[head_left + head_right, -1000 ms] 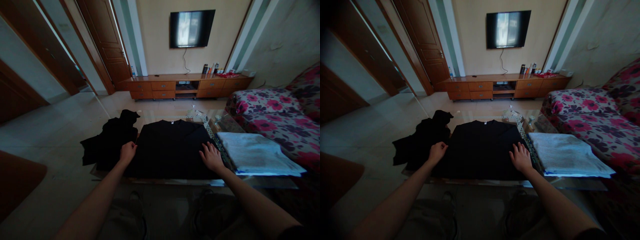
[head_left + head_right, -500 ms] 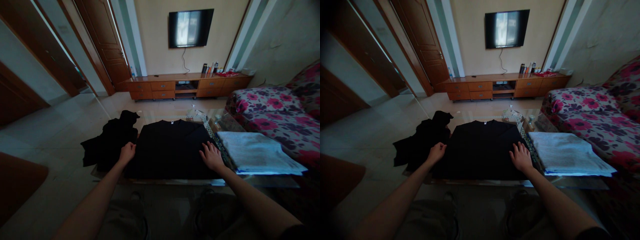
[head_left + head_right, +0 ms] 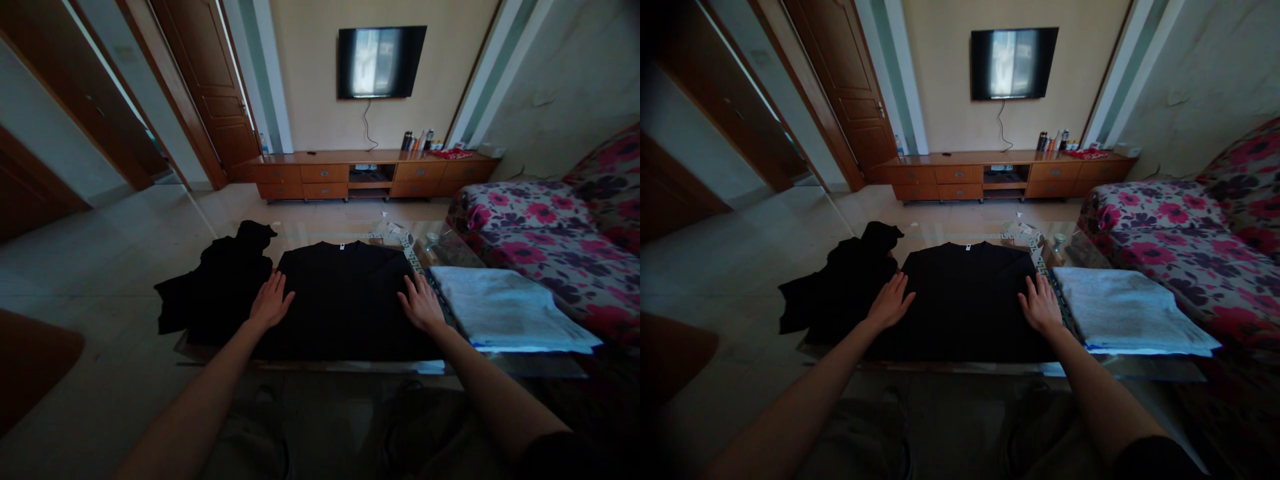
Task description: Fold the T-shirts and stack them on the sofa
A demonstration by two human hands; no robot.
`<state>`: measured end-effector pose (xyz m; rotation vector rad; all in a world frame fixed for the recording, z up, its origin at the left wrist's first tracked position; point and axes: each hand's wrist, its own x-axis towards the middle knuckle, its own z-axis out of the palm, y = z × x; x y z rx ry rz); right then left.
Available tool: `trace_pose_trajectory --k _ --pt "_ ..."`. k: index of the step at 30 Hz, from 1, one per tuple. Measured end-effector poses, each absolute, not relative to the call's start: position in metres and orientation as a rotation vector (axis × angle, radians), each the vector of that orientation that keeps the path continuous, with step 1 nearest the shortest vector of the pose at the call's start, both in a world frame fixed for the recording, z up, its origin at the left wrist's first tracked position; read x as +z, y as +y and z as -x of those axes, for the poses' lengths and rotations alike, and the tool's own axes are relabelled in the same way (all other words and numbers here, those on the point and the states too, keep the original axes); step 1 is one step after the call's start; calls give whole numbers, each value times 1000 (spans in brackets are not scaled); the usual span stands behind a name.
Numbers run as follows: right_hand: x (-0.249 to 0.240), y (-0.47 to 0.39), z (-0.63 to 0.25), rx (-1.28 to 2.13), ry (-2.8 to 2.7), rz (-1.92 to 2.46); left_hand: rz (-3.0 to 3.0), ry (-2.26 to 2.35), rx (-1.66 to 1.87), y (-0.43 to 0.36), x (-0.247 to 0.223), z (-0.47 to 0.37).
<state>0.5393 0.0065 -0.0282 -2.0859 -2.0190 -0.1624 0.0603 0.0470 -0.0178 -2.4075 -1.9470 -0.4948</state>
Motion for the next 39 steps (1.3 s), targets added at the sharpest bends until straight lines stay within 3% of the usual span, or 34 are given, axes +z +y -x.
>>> trace_pose_trajectory --k 5,11,19,39 --pt "-43 15 -549 12 -2076 2193 2454 -2014 -350 55 -46 -48" --pt "-44 17 -547 76 -2036 2203 2459 -2140 -268 62 -46 -46" --pt "-28 64 -561 92 -1687 2167 2209 -2314 -674 102 -25 -54" --pt "-50 215 -591 201 -1564 2106 2086 -2381 -833 245 -43 -64"
